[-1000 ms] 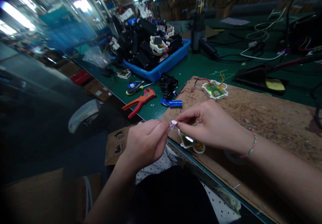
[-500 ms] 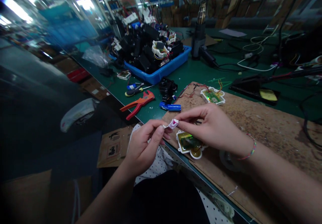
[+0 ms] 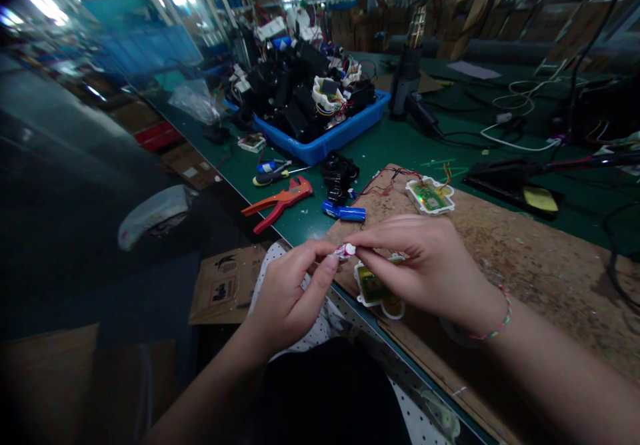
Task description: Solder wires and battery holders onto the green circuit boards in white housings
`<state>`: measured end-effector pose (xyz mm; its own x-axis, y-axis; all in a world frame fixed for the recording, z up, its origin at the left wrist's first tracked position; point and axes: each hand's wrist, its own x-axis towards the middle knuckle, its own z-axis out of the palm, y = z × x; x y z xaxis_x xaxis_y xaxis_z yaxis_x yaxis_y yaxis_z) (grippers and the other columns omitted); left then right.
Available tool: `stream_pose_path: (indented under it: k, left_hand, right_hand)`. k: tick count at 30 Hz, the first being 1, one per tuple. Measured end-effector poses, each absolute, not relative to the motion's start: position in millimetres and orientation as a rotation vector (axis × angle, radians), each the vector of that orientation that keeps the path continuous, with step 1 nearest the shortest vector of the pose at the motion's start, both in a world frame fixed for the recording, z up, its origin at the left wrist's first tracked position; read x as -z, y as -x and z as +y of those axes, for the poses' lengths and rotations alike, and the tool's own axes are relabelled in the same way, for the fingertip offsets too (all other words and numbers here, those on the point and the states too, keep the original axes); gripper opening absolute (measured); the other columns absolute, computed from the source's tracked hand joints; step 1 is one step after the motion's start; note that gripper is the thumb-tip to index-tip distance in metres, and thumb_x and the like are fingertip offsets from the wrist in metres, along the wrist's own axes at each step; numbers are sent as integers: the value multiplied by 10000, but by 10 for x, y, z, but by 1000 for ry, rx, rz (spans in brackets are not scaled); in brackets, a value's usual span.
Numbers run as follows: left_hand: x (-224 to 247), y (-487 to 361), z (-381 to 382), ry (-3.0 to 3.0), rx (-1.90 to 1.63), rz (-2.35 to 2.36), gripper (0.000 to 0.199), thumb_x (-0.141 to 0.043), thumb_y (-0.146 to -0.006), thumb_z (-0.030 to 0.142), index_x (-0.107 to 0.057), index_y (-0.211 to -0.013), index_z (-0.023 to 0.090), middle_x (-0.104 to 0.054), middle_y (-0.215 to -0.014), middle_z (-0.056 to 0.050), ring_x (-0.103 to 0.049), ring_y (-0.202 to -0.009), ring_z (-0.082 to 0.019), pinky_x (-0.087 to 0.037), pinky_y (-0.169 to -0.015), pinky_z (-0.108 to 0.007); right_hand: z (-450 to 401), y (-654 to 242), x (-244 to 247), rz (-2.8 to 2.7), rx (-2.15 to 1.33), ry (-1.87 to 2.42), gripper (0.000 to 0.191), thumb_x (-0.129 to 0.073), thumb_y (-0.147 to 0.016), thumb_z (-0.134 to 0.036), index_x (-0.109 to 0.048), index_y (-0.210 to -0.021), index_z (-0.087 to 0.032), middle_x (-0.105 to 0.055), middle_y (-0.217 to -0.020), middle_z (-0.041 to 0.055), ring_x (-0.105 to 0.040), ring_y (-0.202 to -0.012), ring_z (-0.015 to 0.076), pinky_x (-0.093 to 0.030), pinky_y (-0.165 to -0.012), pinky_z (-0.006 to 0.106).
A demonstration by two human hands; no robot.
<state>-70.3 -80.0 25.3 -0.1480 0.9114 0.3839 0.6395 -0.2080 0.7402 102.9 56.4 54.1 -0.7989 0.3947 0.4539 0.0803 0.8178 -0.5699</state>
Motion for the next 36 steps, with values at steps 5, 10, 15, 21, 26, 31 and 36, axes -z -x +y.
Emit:
stream_pose_path:
  k: [5,10,15,21,26,31,36]
  left_hand:
    - [-268,694,-792,-1788,-1287,1774,194,-501,-1044,245,-668,-975,175,-733,-879,-38,-670,-804,-155,-512,-768,-283]
    - [-252,752,-792,-1602,-1238,1728,225,-540,-998,254,-683,-840,182,-660,-728,-2,-577,-649,-127,-430,-624,-259]
    - [-192,695,-765,-1108,-1388,1517,130,-647,-830,214,-629,-709,169,-557,-595,33,-466,-530,-86,-340,-502,-208]
    - [-111,672,-702,-887,-1473,1421,132,-615,-780,277,-602,-698,173,-620,-566,17,-514,-451,-78,-390,-451,-187]
    - [-74,853,-708,-757,-1601,1393,217,-577,-902,342,-660,-830,155,-750,-730,-51,-586,-504,-76,-385,-439,-169]
    - [-19,1013,-831,-728,-1620,1372,304,-603,-978,368,-736,-1111,130,-800,-1073,-136,-684,-657,-93,-472,-504,-169]
    - [-24,1075,-932,-639,-1633,1269,336,-644,-966,351,-746,-1202,136,-766,-1215,-173,-745,-762,-125,-525,-547,-162]
  right_hand:
    - [554,-1052,-561,-2480,-580,211,327,-648,-902,-127,-757,-1170,-280,-808,-966,6,-746,-843,156,-561,-768,292]
    - [564,-1052,-548,-2526,-459,148,304,-604,-925,-159,-756,-1163,-270,-800,-923,24,-742,-806,163,-568,-727,296]
    - [564,-1037,-532,-2551,-462,143,279,-613,-917,-188,-771,-1128,-280,-803,-935,30,-745,-792,178,-564,-675,306]
    - [537,-1016,-566,-2489,-595,196,260,-616,-931,-190,-777,-1115,-282,-809,-937,13,-756,-805,174,-576,-717,316]
    - [575,-1026,-549,-2309,-797,584,164,-719,-905,-333,-814,-1032,-290,-819,-957,8,-766,-795,173,-588,-697,294]
    - [656,-1024,-511,-2129,-1078,793,219,-748,-882,-406,-820,-1052,-288,-818,-935,13,-768,-802,173,-626,-728,279]
    - [700,-993,-449,-2038,-1093,808,199,-788,-838,-418,-823,-1025,-358,-819,-949,-19,-772,-823,165,-642,-777,270]
